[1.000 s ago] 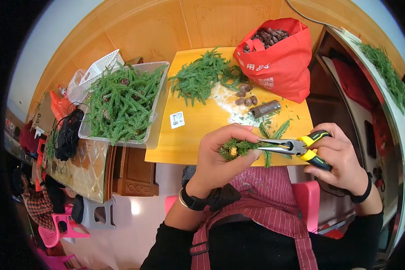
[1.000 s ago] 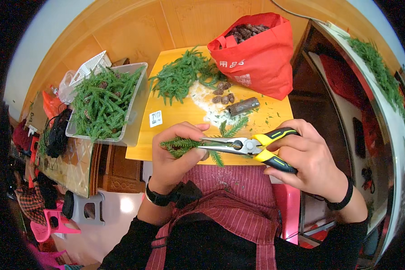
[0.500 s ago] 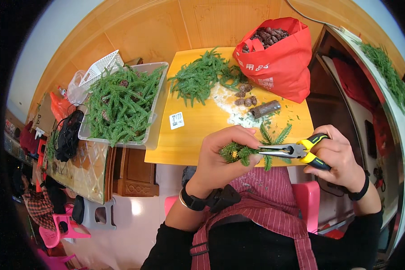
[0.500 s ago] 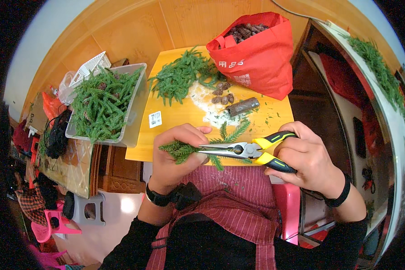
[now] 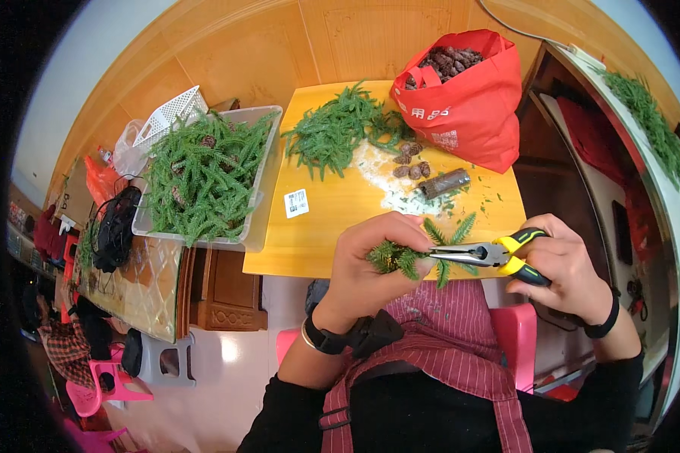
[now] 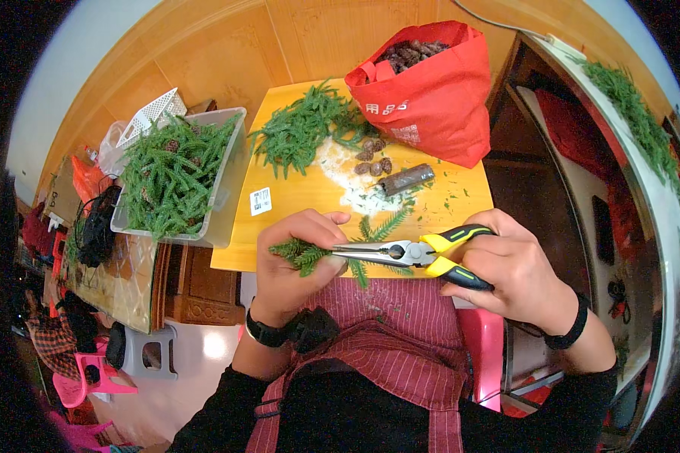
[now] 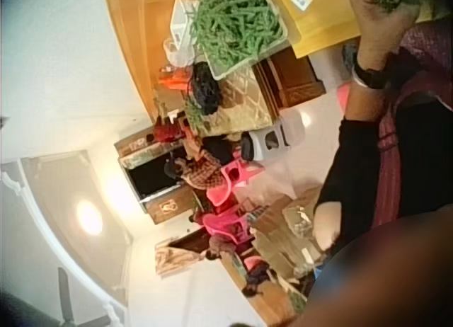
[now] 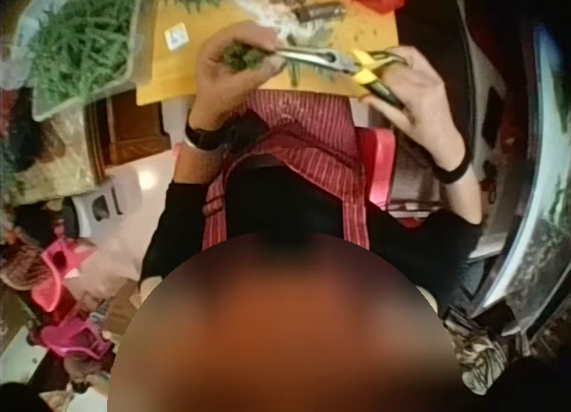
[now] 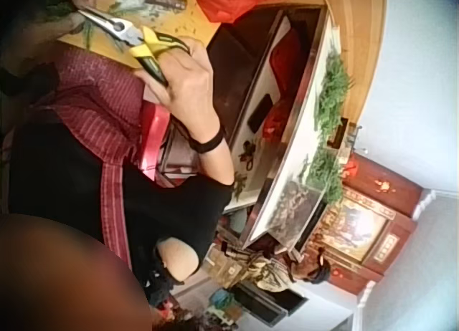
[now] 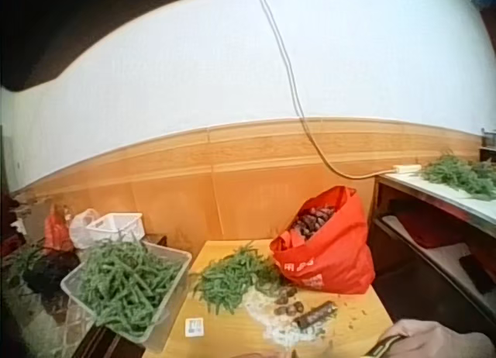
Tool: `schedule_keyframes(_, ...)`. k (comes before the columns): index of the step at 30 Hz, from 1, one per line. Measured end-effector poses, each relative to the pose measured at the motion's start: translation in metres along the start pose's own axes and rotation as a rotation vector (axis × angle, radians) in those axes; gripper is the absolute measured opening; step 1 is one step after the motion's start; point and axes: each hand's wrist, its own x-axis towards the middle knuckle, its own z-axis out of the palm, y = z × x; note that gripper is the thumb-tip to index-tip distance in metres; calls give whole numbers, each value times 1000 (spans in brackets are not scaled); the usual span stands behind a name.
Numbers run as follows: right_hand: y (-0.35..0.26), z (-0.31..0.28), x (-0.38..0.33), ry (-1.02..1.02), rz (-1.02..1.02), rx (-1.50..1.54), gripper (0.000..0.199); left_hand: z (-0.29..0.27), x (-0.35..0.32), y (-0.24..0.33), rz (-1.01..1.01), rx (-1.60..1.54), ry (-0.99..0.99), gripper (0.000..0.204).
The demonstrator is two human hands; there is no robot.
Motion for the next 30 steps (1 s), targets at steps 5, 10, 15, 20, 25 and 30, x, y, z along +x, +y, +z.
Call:
schedule_keyframes(5,0,0,2,29,-15,19,30,2,0,2,-21,13,21,18)
schedule_keyframes(10,1,1,0,-27,24,34,30,2,0,2,-33,26,18,18)
schedule_keyframes(15,1,5,0,31,-26,-13,26,2,-1,1,-8,66,25,17)
schedule_keyframes(20,2,8,-6,53,-4,-59,28,3,-1,2,6,73,33,16)
schedule_keyframes(25,4,6,-3,24,-17,10,27,0,-1,-1,148,217,-5,16)
schedule_keyframes(30,5,4,-5,94,17,-131,30,-5,2,4,275,504,19,17)
